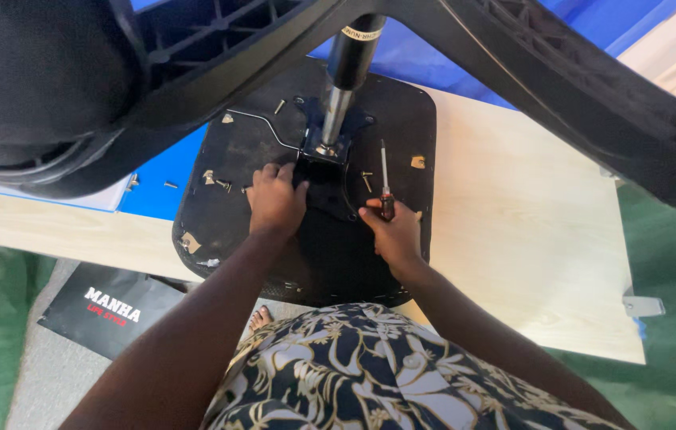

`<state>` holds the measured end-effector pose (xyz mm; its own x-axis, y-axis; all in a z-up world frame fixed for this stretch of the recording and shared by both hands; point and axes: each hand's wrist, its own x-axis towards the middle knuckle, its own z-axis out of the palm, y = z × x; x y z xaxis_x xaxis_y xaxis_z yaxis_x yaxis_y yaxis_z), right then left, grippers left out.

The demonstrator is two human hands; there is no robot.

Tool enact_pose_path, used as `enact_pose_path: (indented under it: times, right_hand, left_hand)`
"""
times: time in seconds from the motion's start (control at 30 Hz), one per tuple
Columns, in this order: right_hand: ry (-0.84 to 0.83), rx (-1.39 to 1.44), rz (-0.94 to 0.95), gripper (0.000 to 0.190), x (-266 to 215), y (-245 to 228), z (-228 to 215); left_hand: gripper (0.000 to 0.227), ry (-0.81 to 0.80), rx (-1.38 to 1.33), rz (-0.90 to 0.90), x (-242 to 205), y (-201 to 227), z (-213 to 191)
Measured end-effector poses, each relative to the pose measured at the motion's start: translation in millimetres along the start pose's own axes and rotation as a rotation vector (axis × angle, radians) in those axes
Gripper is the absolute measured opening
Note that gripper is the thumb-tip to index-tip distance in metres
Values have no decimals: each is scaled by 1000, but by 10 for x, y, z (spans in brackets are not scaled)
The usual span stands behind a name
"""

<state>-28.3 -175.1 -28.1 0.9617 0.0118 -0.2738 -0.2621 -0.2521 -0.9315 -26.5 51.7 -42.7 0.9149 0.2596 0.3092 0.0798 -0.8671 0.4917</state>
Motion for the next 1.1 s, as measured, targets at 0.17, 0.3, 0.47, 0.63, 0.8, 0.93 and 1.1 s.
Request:
enact_pose_path:
  times: [0.17, 0.3, 0.47, 0.63, 0.8, 0.93, 1.1]
  right_hand:
    - [85, -194, -98, 26, 93, 87, 211]
    - [76, -329, -76, 19, 99, 39, 231]
    - [101, -327, -105, 17, 60, -22, 250]
    - [102, -310, 23, 16, 53, -55, 251]
    - [155, -383, -134, 15, 33, -46, 273]
    - [197, -439, -65, 13, 18, -92, 316]
    - [197, -426, -26, 14, -8, -139, 323]
  left_hand:
    - [26, 89, -73, -6, 7, -173, 152]
    - [15, 93, -69, 35, 42, -292, 107]
    - [12, 72, -114, 54, 51, -320, 90]
    - [9, 37, -122, 49, 73, -348, 84]
    - [10, 12, -107, 37, 74, -333, 77]
    - [11, 1, -109, 4, 69, -312, 73]
    - [11, 5, -89, 11, 50, -294, 70]
